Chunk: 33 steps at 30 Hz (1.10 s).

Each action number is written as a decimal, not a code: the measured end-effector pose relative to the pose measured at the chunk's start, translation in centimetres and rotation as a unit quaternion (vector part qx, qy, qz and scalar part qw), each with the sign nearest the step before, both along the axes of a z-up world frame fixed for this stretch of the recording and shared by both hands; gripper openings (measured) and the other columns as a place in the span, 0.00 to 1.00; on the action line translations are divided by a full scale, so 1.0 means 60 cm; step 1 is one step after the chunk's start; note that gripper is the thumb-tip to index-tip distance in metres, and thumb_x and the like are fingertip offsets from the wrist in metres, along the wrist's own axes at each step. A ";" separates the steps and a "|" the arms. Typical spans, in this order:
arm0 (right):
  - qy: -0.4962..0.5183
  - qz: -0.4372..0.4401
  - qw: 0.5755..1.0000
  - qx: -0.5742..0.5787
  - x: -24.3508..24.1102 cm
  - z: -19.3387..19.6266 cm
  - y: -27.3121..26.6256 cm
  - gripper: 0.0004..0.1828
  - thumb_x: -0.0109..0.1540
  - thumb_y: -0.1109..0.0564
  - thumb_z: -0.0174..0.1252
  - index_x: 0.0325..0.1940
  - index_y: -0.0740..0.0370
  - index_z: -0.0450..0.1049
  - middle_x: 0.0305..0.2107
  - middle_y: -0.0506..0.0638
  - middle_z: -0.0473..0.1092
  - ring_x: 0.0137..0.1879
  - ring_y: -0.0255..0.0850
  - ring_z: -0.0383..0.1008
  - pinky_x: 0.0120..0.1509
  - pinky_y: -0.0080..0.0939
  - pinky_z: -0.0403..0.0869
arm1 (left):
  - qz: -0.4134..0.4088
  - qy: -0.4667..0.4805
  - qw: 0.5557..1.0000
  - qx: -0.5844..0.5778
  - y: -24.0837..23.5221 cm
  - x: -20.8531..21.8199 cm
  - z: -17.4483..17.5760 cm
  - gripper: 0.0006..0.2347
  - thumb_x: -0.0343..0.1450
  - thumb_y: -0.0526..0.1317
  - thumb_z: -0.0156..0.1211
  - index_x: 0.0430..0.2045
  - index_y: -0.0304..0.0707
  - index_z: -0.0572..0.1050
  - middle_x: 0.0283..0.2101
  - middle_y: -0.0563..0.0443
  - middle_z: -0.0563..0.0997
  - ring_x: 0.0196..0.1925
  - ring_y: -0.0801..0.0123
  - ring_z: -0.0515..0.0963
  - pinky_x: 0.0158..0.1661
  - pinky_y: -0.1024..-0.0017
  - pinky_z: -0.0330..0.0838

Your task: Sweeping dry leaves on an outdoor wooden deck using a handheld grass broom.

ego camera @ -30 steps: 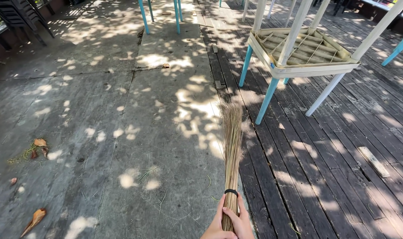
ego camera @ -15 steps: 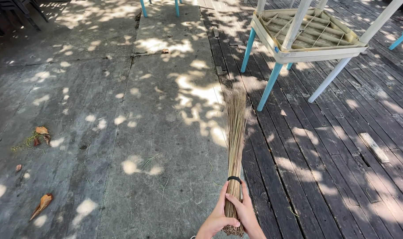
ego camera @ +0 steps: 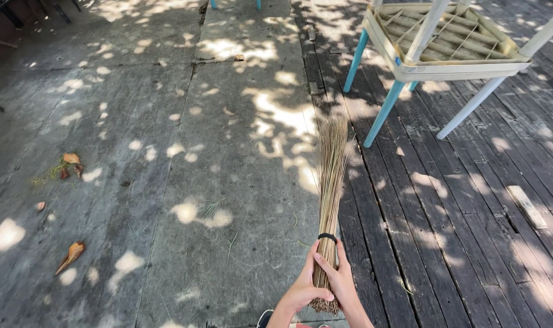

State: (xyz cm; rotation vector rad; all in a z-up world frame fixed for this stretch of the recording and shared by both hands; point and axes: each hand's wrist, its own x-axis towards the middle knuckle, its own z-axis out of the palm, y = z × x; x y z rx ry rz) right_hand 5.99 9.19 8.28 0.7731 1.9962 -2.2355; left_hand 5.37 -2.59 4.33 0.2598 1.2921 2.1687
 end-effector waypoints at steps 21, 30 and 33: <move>-0.014 0.059 0.997 0.047 0.010 -0.088 -0.143 0.47 0.56 0.56 0.63 0.77 0.64 0.54 0.58 0.64 0.70 0.53 0.49 0.76 0.51 0.42 0.76 | 0.055 0.036 0.997 -0.047 -0.155 0.033 -0.022 0.53 0.52 0.25 0.62 0.75 0.46 0.37 0.79 0.43 0.45 0.79 0.54 0.48 0.71 0.59 0.51; -0.120 -0.083 0.989 -0.005 0.068 -0.240 -0.109 0.50 0.58 0.64 0.59 0.82 0.56 0.45 0.54 0.66 0.72 0.43 0.49 0.77 0.38 0.41 0.75 | -0.047 -0.102 0.993 -0.049 -0.115 0.046 -0.158 0.54 0.51 0.18 0.57 0.76 0.52 0.41 0.79 0.45 0.48 0.71 0.52 0.61 0.47 0.68 0.76; -0.163 -0.112 0.980 0.006 0.087 -0.334 -0.084 0.46 0.59 0.64 0.59 0.80 0.63 0.49 0.61 0.63 0.68 0.53 0.48 0.76 0.50 0.41 0.75 | -0.071 -0.225 0.972 0.019 -0.081 0.067 -0.292 0.54 0.53 0.18 0.53 0.77 0.57 0.42 0.79 0.41 0.45 0.49 0.55 0.78 0.30 0.72 0.78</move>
